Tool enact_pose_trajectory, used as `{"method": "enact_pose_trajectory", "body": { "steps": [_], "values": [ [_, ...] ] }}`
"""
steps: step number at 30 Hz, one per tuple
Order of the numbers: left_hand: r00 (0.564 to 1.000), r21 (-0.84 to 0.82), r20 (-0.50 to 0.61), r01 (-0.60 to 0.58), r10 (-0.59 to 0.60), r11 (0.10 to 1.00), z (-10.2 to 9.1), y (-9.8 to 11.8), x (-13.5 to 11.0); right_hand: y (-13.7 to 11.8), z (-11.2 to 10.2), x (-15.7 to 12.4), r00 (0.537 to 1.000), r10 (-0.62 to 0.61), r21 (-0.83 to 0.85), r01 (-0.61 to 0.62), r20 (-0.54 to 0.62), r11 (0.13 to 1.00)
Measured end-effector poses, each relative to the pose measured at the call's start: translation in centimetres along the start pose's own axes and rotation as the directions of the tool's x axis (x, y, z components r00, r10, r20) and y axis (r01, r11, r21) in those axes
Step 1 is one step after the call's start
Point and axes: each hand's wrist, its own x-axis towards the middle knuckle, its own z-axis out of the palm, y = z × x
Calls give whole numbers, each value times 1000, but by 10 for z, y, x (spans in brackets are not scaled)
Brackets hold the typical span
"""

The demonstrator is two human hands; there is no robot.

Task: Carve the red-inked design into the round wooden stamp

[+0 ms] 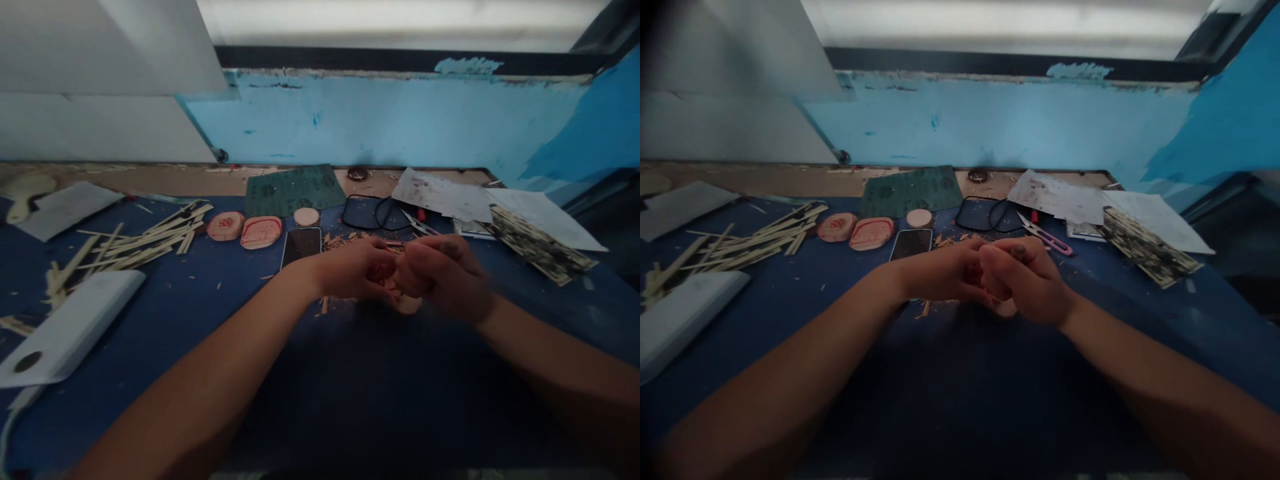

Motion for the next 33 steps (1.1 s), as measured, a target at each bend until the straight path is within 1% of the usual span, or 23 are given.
{"method": "enact_pose_trajectory", "body": {
  "steps": [5,9,12,16,20,23,25,29,31,33],
  "values": [
    [1000,-10,-1,-10,10,1000,1,-2,0,-2,1,-2,1000,-31,15,31,1,999],
    [1000,-8,-5,-4,4,1000,0,-1,0,0,-1,-2,999,-16,10,16,29,1000],
    [1000,7,10,0,0,1000,0,1,0,0,-2,-2,999,-47,11,47,16,999],
    [1000,30,-5,-18,18,999,-1,2,0,4,-4,-1,997,-51,39,49,59,998],
    [1000,70,12,4,-4,998,-1,1,0,11,-9,-2,1000,-8,-49,9,26,999],
    [1000,66,24,-9,7,998,-2,-3,-2,14,-13,-1,1000,9,-91,-6,27,996],
    [1000,74,13,7,-8,997,-2,-5,-4,12,-15,1,1000,-4,-55,5,25,998],
    [996,113,-44,88,-84,990,-2,-6,-4,5,-20,6,999,-29,103,26,19,994],
    [994,131,-85,82,-71,988,-2,-8,-3,5,-25,7,999,9,137,-13,32,991],
    [994,135,-101,53,-40,989,-2,-11,-2,6,-29,8,997,60,138,-65,43,988]
  ]
}}
